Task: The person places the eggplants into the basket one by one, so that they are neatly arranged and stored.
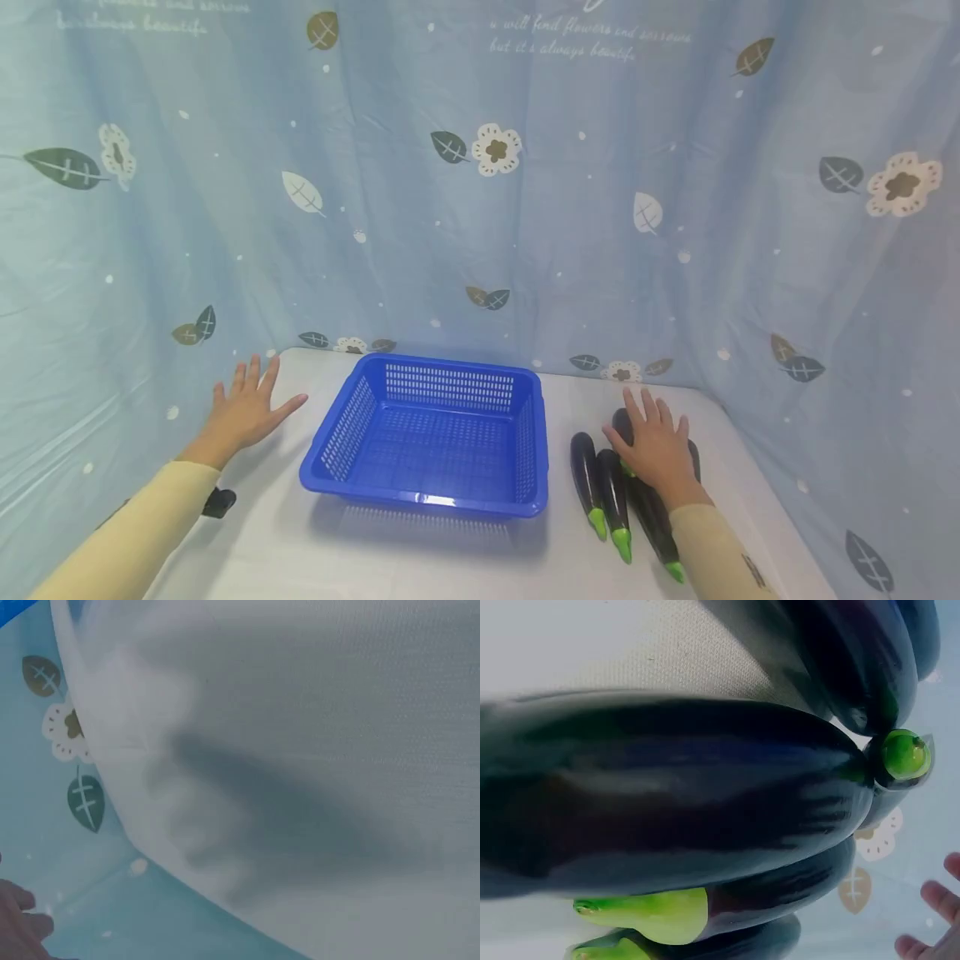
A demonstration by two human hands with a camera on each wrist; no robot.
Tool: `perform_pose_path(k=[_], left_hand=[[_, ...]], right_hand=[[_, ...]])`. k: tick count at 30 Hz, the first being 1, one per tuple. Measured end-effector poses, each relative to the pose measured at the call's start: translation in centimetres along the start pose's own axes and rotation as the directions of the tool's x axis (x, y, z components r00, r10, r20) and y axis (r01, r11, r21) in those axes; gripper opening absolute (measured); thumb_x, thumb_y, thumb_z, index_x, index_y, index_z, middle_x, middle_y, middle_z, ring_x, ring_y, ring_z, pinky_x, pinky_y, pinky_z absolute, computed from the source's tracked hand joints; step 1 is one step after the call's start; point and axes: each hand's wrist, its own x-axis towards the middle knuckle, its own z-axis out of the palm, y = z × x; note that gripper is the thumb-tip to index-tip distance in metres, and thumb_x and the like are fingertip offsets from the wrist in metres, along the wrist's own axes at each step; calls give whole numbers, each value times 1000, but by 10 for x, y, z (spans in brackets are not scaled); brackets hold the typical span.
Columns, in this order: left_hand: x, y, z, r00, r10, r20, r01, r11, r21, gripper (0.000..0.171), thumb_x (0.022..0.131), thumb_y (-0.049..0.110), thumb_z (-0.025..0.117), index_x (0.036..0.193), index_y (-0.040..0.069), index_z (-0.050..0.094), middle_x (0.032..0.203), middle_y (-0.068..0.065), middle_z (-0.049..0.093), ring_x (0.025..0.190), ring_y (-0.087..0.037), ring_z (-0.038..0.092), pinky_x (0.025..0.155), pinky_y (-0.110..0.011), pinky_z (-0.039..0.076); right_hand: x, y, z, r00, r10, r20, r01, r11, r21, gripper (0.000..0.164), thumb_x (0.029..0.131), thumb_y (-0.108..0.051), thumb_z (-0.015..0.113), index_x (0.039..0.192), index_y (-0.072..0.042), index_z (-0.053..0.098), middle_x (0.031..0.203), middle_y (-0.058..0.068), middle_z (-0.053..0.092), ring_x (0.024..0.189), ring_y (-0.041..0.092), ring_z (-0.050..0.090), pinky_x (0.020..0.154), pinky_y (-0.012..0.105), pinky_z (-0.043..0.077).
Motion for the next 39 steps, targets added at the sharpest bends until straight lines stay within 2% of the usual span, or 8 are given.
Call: perform_pose_path(k=[4,9,13,15,20,25,31,39], left_hand=[[-1,1,0,1000,10,-26,-10,1000,2,104,96,71,46,161,-3,10,159,-40,12,145,-58,13,111,-75,4],[-4,7,-2,995,38,-88,-38,999,2,88,98,58,55,152,-8,33,145,-40,37,132,-58,37,106,-74,25],[-6,12,-4,989,89,-119,-96,994,-59,74,99,49,58,139,-11,45,134,-36,49,121,-53,50,99,-67,40],[-8,14,-5,987,116,-108,-130,983,-133,69,100,47,57,136,-11,46,130,-34,52,117,-49,53,97,-64,43],[-17,22,-4,985,162,-55,-171,930,-326,59,104,46,53,131,-6,44,127,-27,53,115,-42,56,94,-59,46],[-29,34,-2,972,228,-50,-228,880,-417,51,104,43,55,130,0,45,126,-21,55,116,-36,57,94,-56,47],[-47,45,0,959,282,-23,-262,854,-449,59,102,44,60,140,2,42,129,-16,55,117,-31,57,98,-54,47],[-71,43,5,940,342,-22,-312,827,-467,74,97,38,69,154,7,32,134,-14,52,120,-30,56,96,-55,48]], right_hand=[[-1,1,3,998,-28,-63,28,1000,-8,80,96,-50,63,157,-7,34,140,33,44,125,55,44,100,75,30],[-4,1,4,998,-44,-49,44,999,0,73,97,-46,64,154,-8,39,131,31,52,118,51,49,95,72,36],[-10,0,2,996,-51,-77,52,999,15,64,97,-41,65,148,-7,47,120,29,58,110,49,54,92,70,38],[-12,0,1,993,-55,-108,58,998,20,59,96,-37,66,144,-7,50,111,26,61,102,46,57,90,69,40],[-16,6,3,986,-61,-153,68,997,40,54,95,-31,67,140,-5,54,85,11,58,81,33,55,79,60,42],[-21,17,3,988,-19,-151,29,998,61,52,95,-29,67,138,-2,54,76,2,49,68,22,45,69,52,39],[-26,28,4,991,41,-128,-30,996,85,51,97,-30,64,137,1,54,76,3,50,66,21,44,65,49,37],[-32,35,1,995,40,-94,-31,995,95,51,97,-29,64,137,2,54,76,3,50,64,19,41,60,42,36]])
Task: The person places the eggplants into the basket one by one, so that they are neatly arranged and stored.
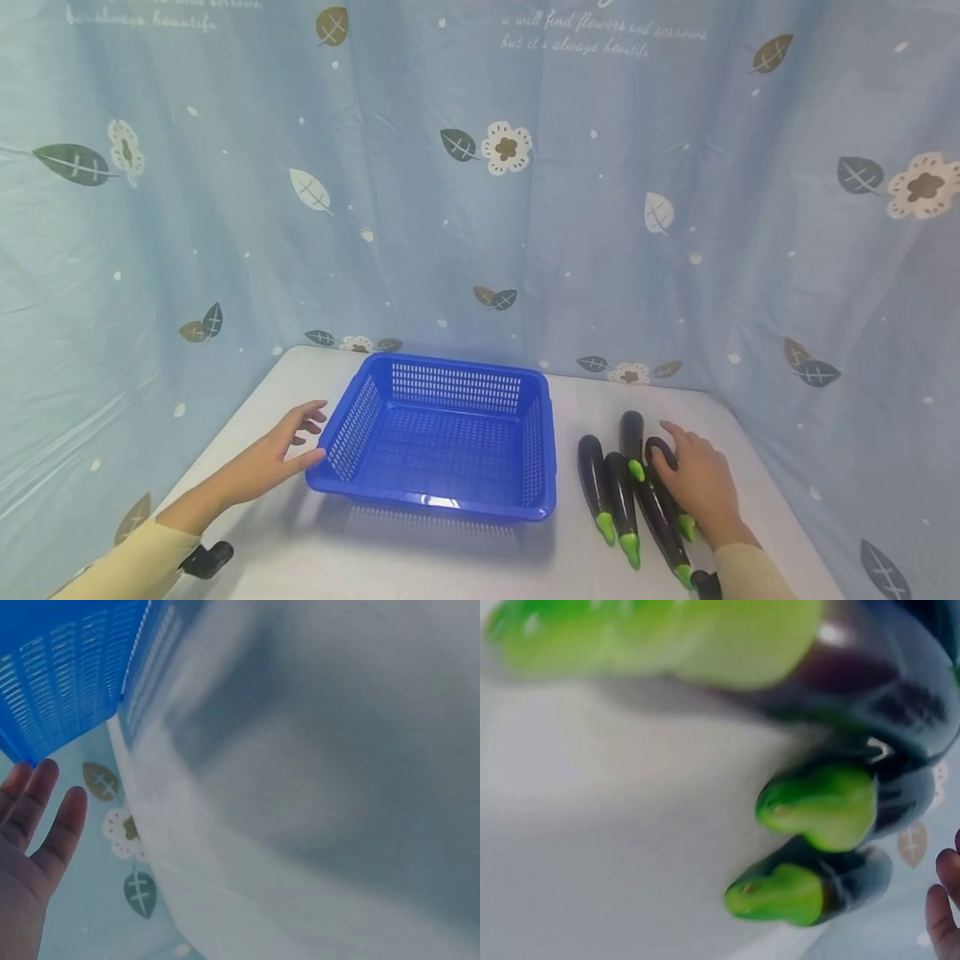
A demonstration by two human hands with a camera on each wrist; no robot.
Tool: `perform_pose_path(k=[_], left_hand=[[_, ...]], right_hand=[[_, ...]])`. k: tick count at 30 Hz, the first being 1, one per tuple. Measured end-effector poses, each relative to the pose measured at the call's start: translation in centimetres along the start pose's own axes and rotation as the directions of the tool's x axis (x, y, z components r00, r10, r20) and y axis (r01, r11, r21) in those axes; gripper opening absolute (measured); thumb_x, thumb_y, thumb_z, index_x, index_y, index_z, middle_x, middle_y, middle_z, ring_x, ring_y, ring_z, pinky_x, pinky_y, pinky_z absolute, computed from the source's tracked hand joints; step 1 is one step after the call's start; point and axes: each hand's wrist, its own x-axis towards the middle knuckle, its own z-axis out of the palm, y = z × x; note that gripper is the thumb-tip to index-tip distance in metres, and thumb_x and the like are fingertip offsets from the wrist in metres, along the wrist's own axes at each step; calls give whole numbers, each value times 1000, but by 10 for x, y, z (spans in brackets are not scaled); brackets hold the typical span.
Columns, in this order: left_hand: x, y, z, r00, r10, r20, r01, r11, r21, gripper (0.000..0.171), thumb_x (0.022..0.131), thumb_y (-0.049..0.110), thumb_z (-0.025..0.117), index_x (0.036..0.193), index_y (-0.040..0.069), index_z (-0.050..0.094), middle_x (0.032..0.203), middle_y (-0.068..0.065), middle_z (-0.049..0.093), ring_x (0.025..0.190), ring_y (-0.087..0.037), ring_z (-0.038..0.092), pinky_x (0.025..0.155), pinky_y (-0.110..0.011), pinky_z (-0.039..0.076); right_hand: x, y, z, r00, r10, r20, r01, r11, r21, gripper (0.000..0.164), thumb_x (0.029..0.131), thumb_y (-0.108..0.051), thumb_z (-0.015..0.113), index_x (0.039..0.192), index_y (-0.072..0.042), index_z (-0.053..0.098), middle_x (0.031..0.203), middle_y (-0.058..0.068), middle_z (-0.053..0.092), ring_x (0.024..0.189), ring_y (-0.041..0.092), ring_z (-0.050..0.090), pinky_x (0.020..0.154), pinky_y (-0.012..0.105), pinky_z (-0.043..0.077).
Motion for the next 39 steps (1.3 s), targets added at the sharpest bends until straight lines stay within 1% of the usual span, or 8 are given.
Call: perform_pose_path(k=[8,12,15,20,23,29,34,39], left_hand=[[-16,-2,1,996,63,57,-61,997,-40,94,90,37,76,163,17,21,145,-11,47,122,-32,54,91,-58,48],[-19,-3,3,994,77,82,-74,996,-43,97,87,41,78,164,21,22,147,-7,46,122,-34,54,87,-56,49],[-20,-3,5,993,79,91,-77,997,-29,98,87,43,78,164,22,21,145,-3,45,121,-30,54,87,-53,51],[-21,-2,6,993,82,86,-81,997,-18,102,85,40,81,164,21,20,142,1,46,118,-17,52,90,-50,53],[-22,-2,7,993,86,81,-85,996,-18,102,84,38,82,164,18,21,141,-1,47,117,-14,51,91,-48,53],[-22,-5,11,993,89,76,-89,996,-5,100,86,42,80,164,17,21,143,-3,47,116,-16,52,90,-46,54],[-21,-7,11,994,77,76,-77,997,-9,98,87,43,78,164,19,21,144,-5,47,116,-19,54,90,-44,54],[-20,-9,13,993,81,91,-76,996,-56,98,89,38,78,164,19,19,145,-9,45,117,-24,55,91,-44,54]], right_hand=[[-9,17,-3,997,59,58,-60,998,25,48,97,-24,64,137,1,54,80,5,46,65,19,39,57,36,34],[-13,26,-4,993,83,81,-85,996,21,47,96,-23,64,136,0,55,83,8,49,65,19,41,55,35,34],[-14,32,-5,990,102,99,-104,995,8,50,95,-23,65,136,1,54,89,14,51,66,21,45,55,35,37],[-14,39,-8,984,145,108,-147,989,17,51,93,-22,66,137,1,53,105,28,51,77,30,55,57,42,45],[-15,43,-8,978,178,113,-182,983,27,52,93,-23,66,137,2,52,112,33,49,84,36,58,62,48,49],[-15,53,-6,951,248,183,-265,962,70,58,96,-29,64,142,3,46,124,44,39,95,51,60,72,59,50],[-17,63,-2,928,287,239,-317,943,98,66,98,-39,63,144,4,42,129,48,37,101,56,61,76,61,52],[-17,71,4,920,274,280,-320,938,130,72,99,-45,61,145,6,40,137,48,37,106,59,59,80,61,52]])
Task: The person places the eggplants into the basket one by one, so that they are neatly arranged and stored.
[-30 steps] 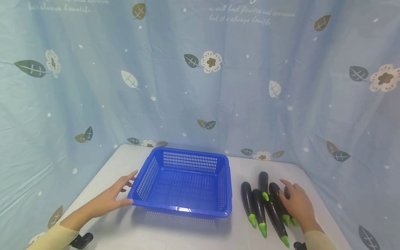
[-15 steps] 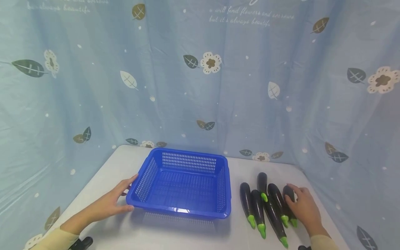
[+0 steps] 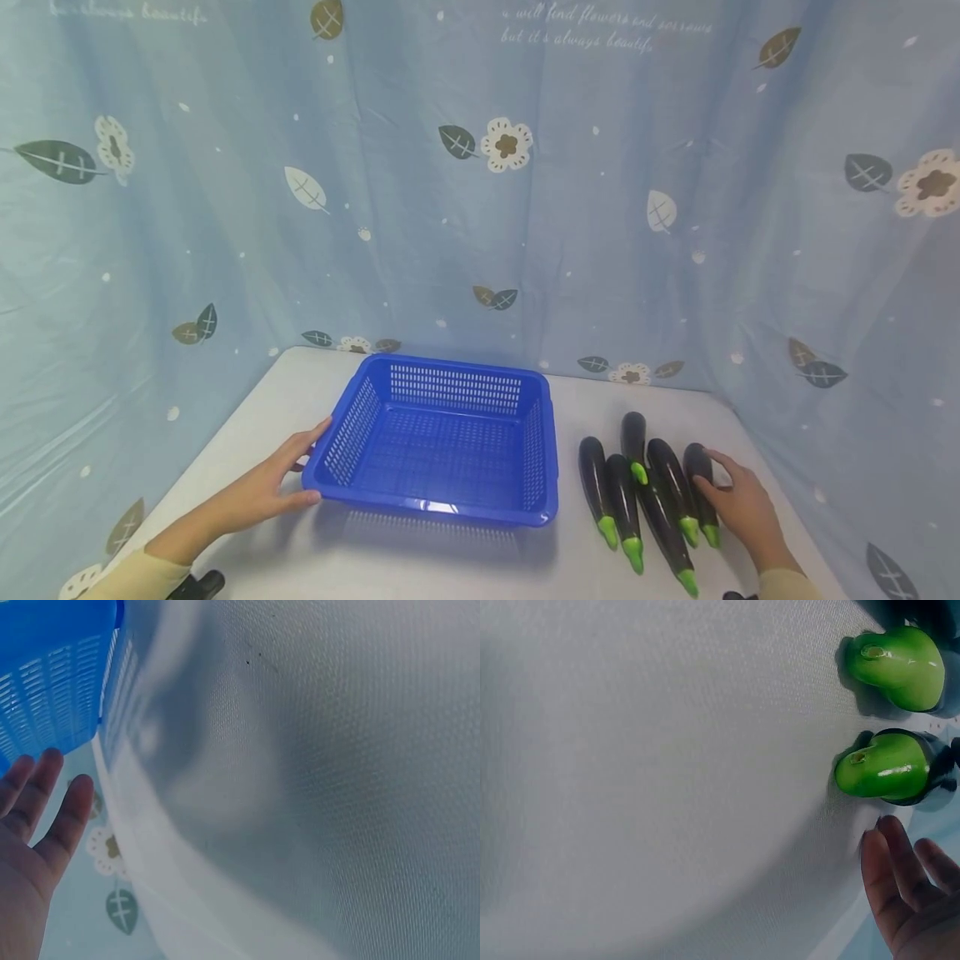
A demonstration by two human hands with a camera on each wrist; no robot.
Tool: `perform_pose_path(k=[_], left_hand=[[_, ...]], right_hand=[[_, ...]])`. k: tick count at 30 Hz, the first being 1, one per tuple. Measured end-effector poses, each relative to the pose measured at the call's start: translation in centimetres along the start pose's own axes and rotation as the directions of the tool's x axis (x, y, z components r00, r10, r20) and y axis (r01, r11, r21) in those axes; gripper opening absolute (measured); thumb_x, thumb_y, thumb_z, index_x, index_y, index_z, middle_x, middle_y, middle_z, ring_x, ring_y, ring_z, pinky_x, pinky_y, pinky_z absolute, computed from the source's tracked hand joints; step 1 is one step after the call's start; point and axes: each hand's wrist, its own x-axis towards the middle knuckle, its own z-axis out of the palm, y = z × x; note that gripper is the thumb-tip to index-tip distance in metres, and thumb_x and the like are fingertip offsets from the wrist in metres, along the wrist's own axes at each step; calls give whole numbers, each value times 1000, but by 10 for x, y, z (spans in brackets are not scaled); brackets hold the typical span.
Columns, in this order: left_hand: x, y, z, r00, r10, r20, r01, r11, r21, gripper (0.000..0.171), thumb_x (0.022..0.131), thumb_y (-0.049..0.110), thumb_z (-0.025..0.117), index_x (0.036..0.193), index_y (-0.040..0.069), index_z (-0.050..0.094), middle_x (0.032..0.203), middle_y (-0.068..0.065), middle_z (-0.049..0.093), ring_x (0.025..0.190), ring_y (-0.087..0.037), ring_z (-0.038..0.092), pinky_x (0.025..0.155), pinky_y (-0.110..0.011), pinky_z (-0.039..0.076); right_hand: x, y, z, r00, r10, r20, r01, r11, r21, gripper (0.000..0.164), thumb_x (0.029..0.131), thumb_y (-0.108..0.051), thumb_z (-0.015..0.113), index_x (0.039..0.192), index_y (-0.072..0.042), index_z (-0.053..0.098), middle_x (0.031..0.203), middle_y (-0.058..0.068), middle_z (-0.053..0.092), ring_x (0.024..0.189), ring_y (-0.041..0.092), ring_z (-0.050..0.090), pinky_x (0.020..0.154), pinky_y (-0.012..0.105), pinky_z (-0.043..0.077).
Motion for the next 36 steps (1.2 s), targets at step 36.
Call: perform_pose_path(k=[36], left_hand=[[4,-9,15,998,-54,14,56,976,-210,94,92,27,72,165,27,12,159,-23,32,128,-40,52,92,-36,51]], right_hand=[[0,3,6,1000,8,-2,-8,994,113,72,99,-46,61,147,4,44,146,43,36,111,57,58,82,58,53]])
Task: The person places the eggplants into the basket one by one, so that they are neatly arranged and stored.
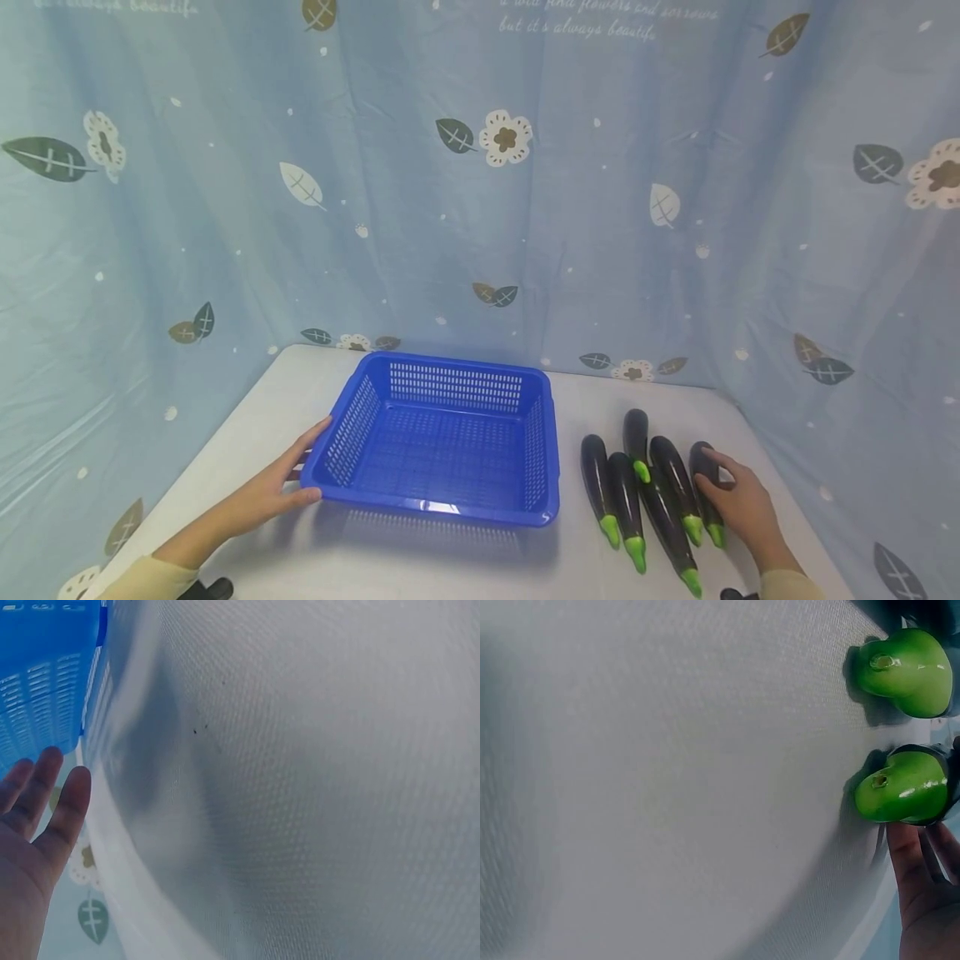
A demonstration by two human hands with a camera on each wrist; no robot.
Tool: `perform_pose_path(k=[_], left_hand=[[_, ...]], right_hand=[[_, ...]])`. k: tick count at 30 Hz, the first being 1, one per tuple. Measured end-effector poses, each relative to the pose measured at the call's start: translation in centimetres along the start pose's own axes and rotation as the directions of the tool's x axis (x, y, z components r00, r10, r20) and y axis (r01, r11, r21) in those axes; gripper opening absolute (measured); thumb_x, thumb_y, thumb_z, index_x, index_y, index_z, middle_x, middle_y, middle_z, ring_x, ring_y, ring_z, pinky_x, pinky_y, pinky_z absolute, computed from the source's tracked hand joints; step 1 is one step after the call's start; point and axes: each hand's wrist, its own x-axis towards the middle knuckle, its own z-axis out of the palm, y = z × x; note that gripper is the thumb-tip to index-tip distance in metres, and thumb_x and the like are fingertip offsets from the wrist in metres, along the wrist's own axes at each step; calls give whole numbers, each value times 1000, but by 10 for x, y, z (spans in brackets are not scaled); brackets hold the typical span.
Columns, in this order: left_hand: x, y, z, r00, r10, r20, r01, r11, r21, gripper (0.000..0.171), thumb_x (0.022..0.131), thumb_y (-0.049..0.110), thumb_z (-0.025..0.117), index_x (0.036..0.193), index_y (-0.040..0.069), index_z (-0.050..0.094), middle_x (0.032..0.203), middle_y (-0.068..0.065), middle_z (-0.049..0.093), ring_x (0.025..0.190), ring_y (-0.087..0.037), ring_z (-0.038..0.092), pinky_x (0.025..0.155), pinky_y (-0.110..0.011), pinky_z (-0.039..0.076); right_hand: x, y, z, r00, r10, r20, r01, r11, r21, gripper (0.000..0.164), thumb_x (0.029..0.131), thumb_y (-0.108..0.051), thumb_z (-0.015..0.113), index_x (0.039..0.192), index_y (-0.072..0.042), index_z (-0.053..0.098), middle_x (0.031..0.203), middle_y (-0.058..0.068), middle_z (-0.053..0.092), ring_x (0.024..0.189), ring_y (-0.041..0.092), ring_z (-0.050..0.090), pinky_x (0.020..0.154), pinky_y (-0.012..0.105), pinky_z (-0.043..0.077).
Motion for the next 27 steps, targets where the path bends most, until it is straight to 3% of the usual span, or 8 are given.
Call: perform_pose_path(k=[14,27], left_hand=[[0,0,1,1000,-22,8,22,1000,-20,93,93,29,71,165,30,11,156,-26,35,129,-41,50,92,-36,51],[0,-1,2,1000,-29,6,29,999,-46,93,93,28,70,165,29,11,153,-28,37,127,-38,51,91,-36,50]], right_hand=[[-3,-5,-6,999,27,-28,-26,999,34,73,100,-48,60,150,1,42,148,41,34,115,57,56,81,57,54],[-9,-20,-4,993,-18,-120,23,999,45,65,100,-40,63,148,1,47,144,38,42,108,53,61,72,51,55]])
